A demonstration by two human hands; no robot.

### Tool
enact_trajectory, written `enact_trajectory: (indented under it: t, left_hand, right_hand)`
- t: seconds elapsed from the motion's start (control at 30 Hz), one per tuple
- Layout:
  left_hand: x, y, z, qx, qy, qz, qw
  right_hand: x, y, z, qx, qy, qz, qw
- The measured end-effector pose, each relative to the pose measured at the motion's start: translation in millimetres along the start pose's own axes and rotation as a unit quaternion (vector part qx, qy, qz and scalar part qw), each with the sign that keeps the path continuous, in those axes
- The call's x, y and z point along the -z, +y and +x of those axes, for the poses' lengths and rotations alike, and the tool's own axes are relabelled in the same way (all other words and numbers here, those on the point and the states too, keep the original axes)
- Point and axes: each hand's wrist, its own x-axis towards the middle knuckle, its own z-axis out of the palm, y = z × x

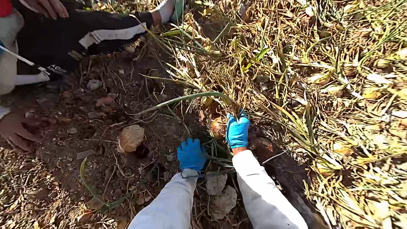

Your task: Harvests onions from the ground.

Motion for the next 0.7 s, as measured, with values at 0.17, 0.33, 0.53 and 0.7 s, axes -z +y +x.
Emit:
enact_trajectory:
  t: [0.17, 0.33, 0.53, 0.7]
  left_hand:
    - [4.2, 1.0, -0.7, 0.007, -0.028, 0.002, 1.0]
    - [14.7, 1.4, 1.2, -0.001, -0.078, 0.015, 0.997]
    - [14.8, 1.1, 3.4, -0.002, -0.087, 0.005, 0.996]
    - [11.0, 1.4, 4.7, -0.001, -0.092, 0.007, 0.996]
  right_hand:
    - [92.1, 5.4, -3.7, -0.104, 0.214, 0.136, 0.962]
    - [44.5, -51.6, 49.5, -0.045, 0.064, -0.076, 0.994]
    - [-77.1, -68.7, 88.8, 0.012, -0.192, -0.298, 0.935]
    - [-107.1, -89.1, 103.6, 0.034, -0.265, -0.404, 0.875]
